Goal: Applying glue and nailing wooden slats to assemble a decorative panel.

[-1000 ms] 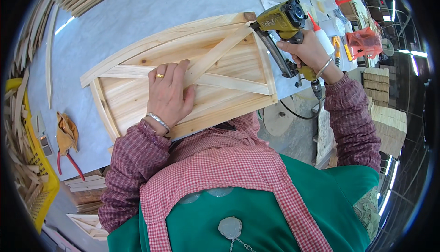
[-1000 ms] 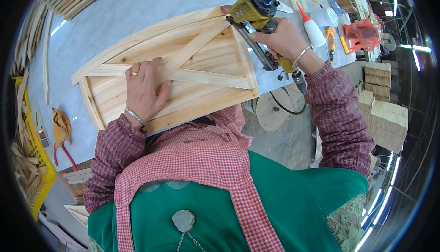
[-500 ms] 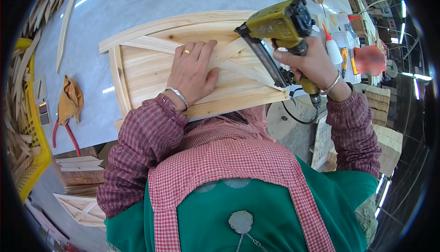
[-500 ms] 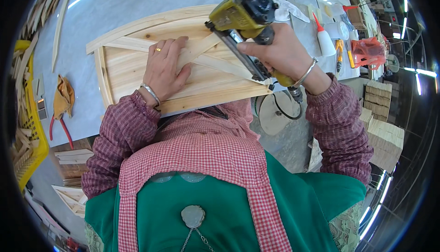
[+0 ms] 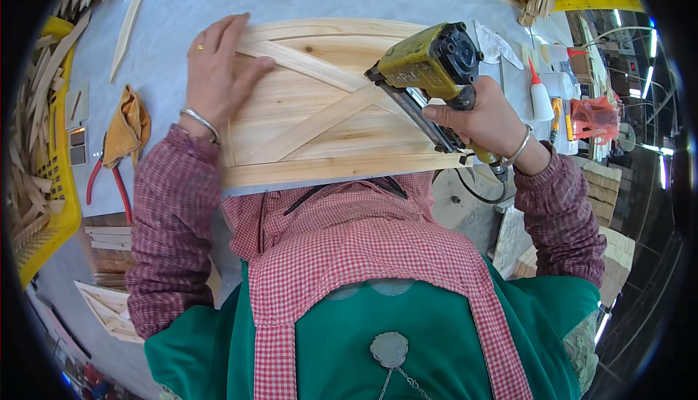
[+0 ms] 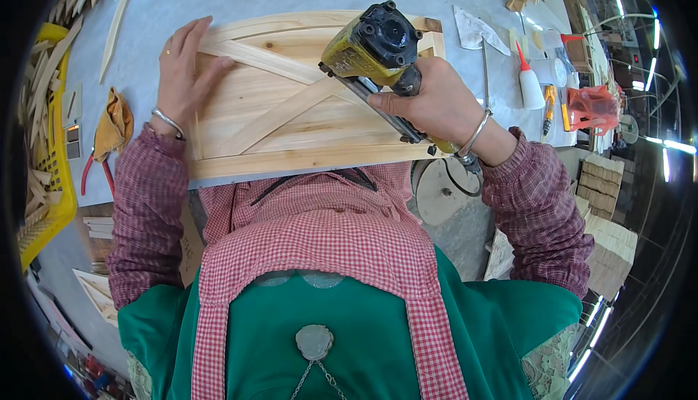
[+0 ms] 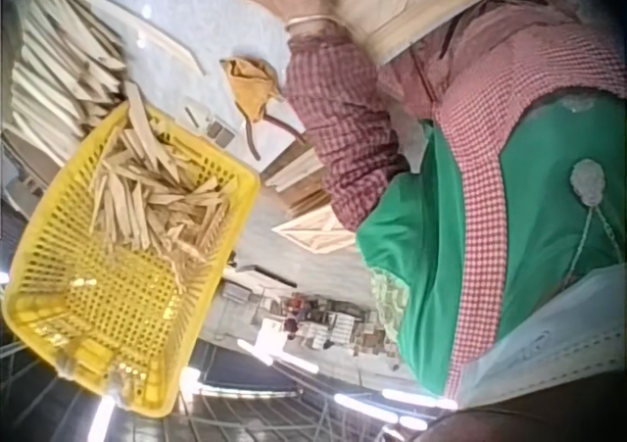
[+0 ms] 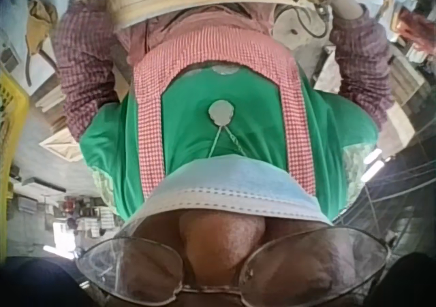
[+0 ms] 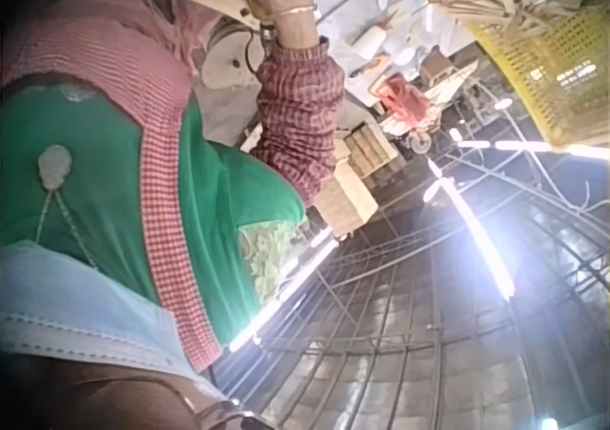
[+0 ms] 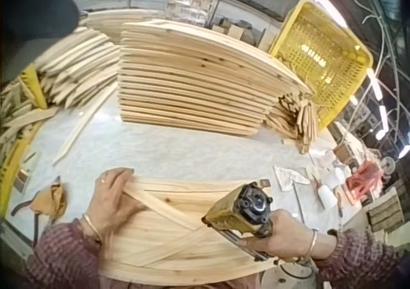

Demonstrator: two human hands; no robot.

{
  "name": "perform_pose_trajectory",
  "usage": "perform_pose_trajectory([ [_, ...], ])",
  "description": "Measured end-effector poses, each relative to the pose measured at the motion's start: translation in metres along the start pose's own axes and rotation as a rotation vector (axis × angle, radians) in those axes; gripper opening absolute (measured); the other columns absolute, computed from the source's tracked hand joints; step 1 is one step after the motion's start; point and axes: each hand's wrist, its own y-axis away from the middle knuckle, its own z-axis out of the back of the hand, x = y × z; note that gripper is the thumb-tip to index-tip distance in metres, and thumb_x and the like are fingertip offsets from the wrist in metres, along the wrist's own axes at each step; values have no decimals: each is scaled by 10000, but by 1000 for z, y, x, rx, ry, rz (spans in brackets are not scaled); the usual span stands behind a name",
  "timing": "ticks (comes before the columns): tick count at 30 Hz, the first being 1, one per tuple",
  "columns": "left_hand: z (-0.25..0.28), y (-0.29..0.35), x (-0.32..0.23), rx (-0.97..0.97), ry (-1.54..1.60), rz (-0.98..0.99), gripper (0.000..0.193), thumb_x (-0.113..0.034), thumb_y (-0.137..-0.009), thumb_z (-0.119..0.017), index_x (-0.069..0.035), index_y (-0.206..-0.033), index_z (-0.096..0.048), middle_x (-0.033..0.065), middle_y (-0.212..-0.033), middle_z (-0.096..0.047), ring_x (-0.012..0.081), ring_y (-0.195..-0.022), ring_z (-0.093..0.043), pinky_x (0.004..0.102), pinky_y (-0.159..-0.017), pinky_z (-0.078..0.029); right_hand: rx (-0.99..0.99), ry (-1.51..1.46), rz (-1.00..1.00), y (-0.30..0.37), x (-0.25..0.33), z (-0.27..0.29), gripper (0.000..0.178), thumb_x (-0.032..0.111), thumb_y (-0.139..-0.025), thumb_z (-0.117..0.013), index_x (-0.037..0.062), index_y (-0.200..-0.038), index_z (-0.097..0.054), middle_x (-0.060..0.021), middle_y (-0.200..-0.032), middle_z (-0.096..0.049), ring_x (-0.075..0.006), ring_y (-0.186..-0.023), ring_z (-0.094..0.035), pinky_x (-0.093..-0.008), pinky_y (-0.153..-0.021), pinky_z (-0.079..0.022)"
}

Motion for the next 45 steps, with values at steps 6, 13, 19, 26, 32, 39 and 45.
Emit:
perform_pose_trajectory([
  [6, -4, 2, 20, 144, -99, 11, 608, -424, -762, -694, -58, -1222, -536, 95, -1118, -550, 272, -1013, -499, 427, -977, -334, 7, 38, -13, -6, 7, -3, 329, 238, -796, -748, 17, -1014, -640, 24, -535, -510, -50, -422, -438, -227, -398, -345],
  [13, -10, 0, 22, 91, -63, 10, 550, -426, -754, -697, -77, -1163, -585, 69, -1048, -551, 248, -990, -499, 417, -978, -320, 49, 74, -44, -8, 12, -8, 354, 236, -790, -753, 4, -1028, -632, 13, -555, -532, -55, -434, -453, -235, -405, -360],
  [19, -10, 0, 25, 95, -18, 36, 504, -414, -737, -710, -92, -1112, -609, 53, -1005, -546, 242, -982, -504, 413, -974, -316, -90, 151, 345, -15, -19, -19, 348, 216, -786, -753, 1, -1031, -630, 4, -566, -546, -59, -438, -461, -244, -410, -370],
  [26, -13, 3, 31, 80, 5, 13, 491, -414, -722, -718, -96, -1080, -614, 41, -978, -534, 241, -961, -496, 404, -915, -333, 17, 80, 107, -15, 38, -8, 297, 205, -780, -751, 4, -972, -646, 8, -540, -534, -57, -430, -460, -241, -414, -376],
  [32, -8, -2, 2, 1, 7, -63, 496, -422, -710, -723, -101, -1071, -612, 33, -961, -517, 238, -957, -484, 394, -886, -329, -47, 135, 113, -15, 68, -8, 302, 244, -780, -753, -5, -910, -642, 3, -524, -521, -62, -418, -463, -236, -403, -370],
  [39, 2, -18, -49, -106, -55, -168, 524, -448, -695, -727, -105, -1072, -606, 27, -959, -503, 236, -965, -473, 392, -905, -311, -143, 178, 444, -5, 65, -5, 293, 243, -784, -745, -16, -862, -631, -5, -521, -520, -74, -411, -470, -242, -391, -368],
  [45, -6, -22, -48, -112, -58, -164, 519, -438, -696, -728, -104, -1073, -602, 41, -963, -506, 244, -972, -479, 400, -901, -325, -74, 202, 250, -9, 69, -2, 280, 241, -787, -741, -10, -830, -626, -8, -521, -524, -77, -413, -477, -241, -396, -370],
])
